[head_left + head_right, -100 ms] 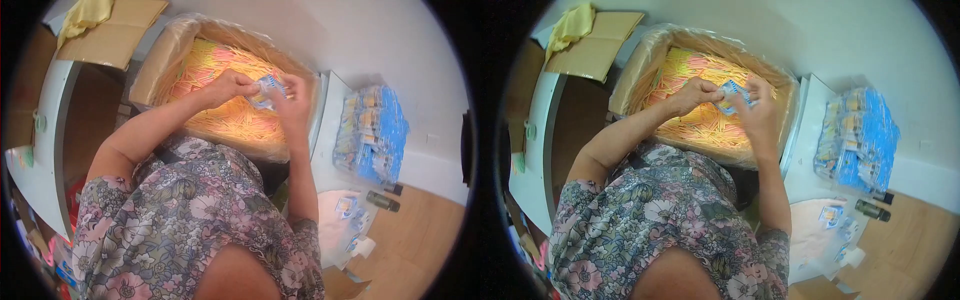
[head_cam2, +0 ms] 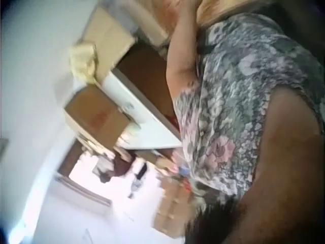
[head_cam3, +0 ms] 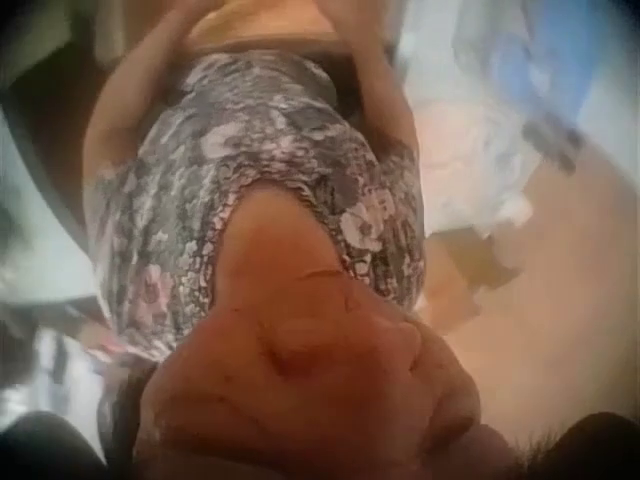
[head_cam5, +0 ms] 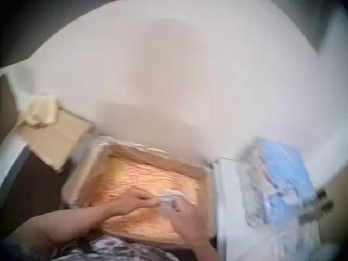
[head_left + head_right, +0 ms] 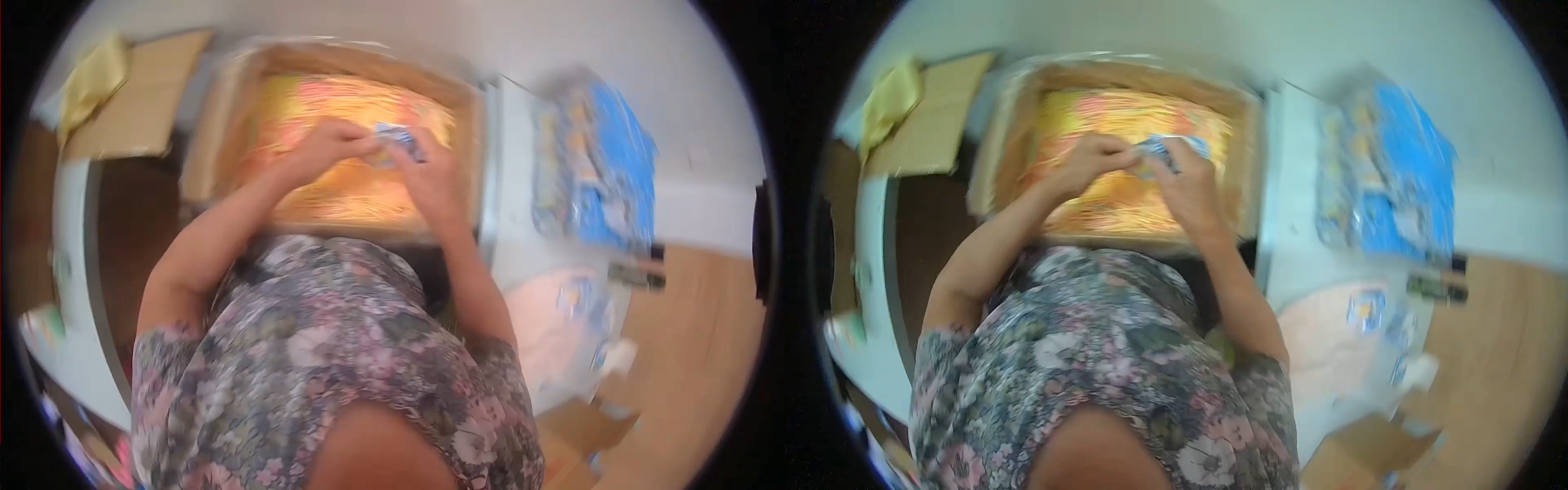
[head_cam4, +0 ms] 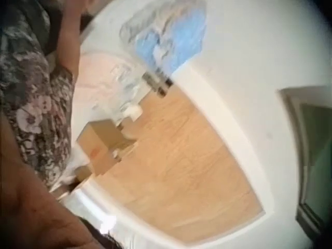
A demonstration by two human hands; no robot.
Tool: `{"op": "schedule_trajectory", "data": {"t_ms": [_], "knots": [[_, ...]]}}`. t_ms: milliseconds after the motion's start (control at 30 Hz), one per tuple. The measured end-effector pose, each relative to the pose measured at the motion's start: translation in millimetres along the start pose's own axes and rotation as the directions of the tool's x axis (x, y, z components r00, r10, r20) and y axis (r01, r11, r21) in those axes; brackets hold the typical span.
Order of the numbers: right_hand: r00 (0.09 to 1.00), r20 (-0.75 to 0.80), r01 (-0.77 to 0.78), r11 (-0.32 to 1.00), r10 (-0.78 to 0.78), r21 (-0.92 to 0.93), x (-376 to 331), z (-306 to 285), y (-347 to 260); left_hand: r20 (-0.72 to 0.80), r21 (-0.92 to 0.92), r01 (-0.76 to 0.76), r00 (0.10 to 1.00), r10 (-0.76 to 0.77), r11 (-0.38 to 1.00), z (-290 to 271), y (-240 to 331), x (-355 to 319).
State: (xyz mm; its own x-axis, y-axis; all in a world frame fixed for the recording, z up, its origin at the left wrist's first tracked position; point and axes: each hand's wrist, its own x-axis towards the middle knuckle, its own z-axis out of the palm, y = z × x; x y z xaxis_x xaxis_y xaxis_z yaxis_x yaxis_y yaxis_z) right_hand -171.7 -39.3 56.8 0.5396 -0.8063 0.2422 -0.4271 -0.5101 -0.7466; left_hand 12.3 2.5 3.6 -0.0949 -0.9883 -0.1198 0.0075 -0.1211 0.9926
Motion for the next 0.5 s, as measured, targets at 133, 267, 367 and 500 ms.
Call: {"op": "schedule_trajectory", "data": {"t_ms": [133,267,367,500], "knots": [[0.976,-0.040,-0.195,0.946,0.213,0.258,-48,-99,31,-0.088,0.086,-0.010,0.996,0.018,0.996,23,15,-7],[0.842,-0.315,-0.335,0.882,0.438,0.331,-132,-220,65,-0.084,-0.031,0.013,0.996,-0.015,0.999,16,9,-7],[0.758,-0.522,-0.544,0.820,0.390,-0.177,-188,-301,100,-0.116,-0.059,0.016,0.993,-0.022,0.998,15,4,-5],[0.751,-0.569,-0.612,0.678,0.336,-0.407,-227,-349,158,-0.116,0.144,0.080,0.991,-0.063,0.986,20,8,-5]]}}
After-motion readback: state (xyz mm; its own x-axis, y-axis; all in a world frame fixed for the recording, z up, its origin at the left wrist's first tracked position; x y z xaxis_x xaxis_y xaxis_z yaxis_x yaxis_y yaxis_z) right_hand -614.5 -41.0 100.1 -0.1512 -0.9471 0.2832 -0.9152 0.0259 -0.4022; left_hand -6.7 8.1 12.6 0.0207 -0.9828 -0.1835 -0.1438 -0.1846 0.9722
